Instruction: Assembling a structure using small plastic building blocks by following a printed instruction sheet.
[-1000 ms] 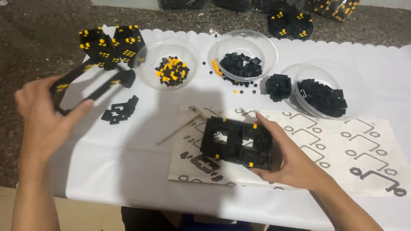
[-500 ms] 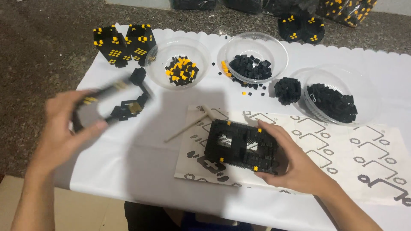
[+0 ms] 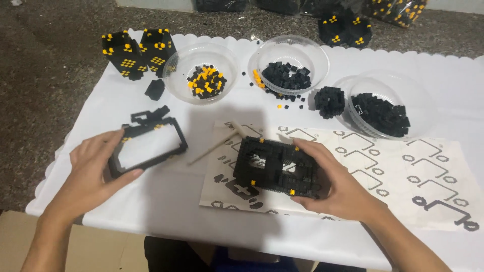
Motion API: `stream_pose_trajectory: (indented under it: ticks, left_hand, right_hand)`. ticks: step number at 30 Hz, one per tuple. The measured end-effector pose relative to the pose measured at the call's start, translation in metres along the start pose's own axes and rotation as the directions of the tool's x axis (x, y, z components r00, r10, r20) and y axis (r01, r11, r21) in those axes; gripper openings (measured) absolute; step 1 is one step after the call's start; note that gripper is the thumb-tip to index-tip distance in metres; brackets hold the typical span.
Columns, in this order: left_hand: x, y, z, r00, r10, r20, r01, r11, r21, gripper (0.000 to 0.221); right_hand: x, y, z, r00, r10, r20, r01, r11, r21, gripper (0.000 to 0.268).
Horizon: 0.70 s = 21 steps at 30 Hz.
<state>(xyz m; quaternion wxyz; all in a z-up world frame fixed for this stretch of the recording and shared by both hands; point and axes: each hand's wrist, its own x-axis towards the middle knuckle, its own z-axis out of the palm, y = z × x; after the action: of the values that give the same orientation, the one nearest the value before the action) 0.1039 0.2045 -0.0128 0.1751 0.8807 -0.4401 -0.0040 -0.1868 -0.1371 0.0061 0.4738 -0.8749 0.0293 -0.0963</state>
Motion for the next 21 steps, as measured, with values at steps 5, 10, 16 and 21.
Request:
stream_pose_trajectory:
  ticks: [5, 10, 16, 21]
  left_hand:
    - [0.010, -0.004, -0.002, 0.998, -0.040, -0.054, 0.039, 0.999, -0.007, 0.083]
    - [-0.009, 0.017, -0.025, 0.992, -0.010, -0.124, -0.027, 0.954, -0.299, 0.083]
    - [-0.039, 0.042, -0.040, 0.972, 0.047, 0.229, 0.112, 0.765, -0.634, 0.136]
    - [-0.053, 0.019, -0.029, 0.996, 0.070, 0.048, -0.046, 0.920, -0.388, 0.095]
  right_hand:
    - [0.000, -0.003, 0.005, 0.999, -0.026, -0.019, 0.027, 0.997, 0.070, 0.086]
    - [0.031, -0.025, 0.028, 0.992, -0.123, 0.039, 0.117, 0.986, 0.119, 0.086]
    - [0.110, -0.062, 0.084, 0.895, -0.362, 0.260, 0.323, 0.929, 0.180, 0.083]
    - [0.146, -0.056, 0.115, 0.801, -0.430, 0.416, 0.320, 0.895, 0.310, 0.087]
